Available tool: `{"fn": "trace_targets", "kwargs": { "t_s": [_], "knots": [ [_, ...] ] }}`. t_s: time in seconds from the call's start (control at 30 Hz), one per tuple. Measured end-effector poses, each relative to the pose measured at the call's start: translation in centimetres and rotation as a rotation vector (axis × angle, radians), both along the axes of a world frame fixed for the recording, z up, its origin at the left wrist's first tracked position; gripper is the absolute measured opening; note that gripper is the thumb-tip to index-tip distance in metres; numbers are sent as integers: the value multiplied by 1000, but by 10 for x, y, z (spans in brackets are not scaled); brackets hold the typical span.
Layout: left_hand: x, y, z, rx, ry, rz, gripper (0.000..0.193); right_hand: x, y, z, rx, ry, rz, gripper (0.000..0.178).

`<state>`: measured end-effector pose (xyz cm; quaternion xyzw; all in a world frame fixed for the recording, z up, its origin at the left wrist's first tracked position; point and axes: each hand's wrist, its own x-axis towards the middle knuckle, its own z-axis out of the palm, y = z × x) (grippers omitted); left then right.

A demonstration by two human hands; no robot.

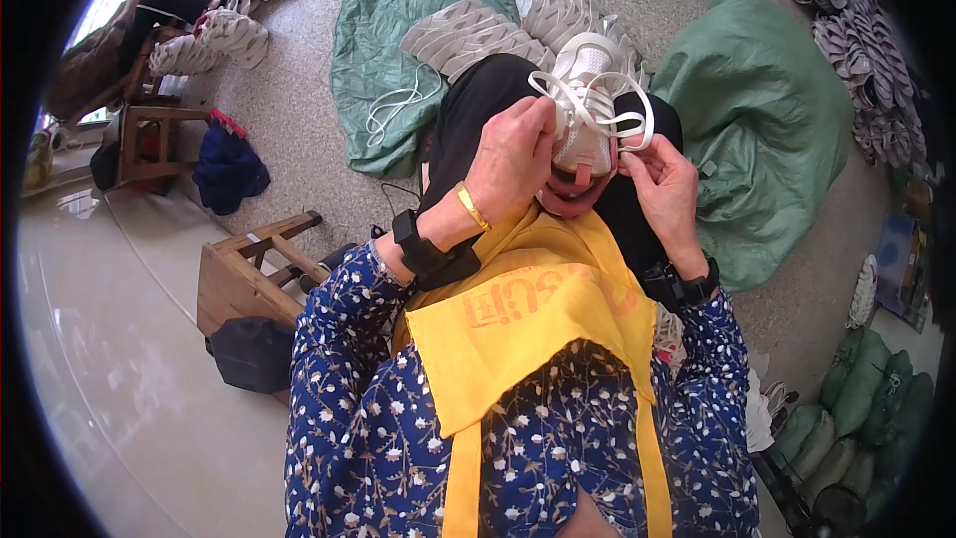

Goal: The person sits on the floor and threads white shoelaces through the eyelets of a white sneaker held on their lap. They repeatedly pull the laces through, adjust the tension, and tie a knot to secure the laces.

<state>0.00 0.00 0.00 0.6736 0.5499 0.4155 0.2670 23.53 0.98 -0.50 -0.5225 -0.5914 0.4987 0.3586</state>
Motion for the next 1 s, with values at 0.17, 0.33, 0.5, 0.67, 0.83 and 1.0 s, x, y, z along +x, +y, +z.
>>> {"fn": "trace_targets", "kwargs": {
  "t_s": [0.17,0.33,0.5,0.67,0.83,1.0],
  "knots": [
    [1,7,0,8,3,-27,15,-1,4,2,35,30,-13,11],
    [-6,1,-9,-67,-80,17,16,3,1,11,-43,-81,-92,8],
    [-1,1,-11,-37,-37,63,15,1,-5,30,353,-395,-100,15],
    [5,5,-9,-10,-38,16,17,-14,1,25,536,-410,15,19],
    [3,2,5,-101,-48,-12,21,-10,5,18,457,-410,24,18],
    [6,2,1,-138,5,-24,19,-15,12,21,313,-417,-27,15]
  ]
}}
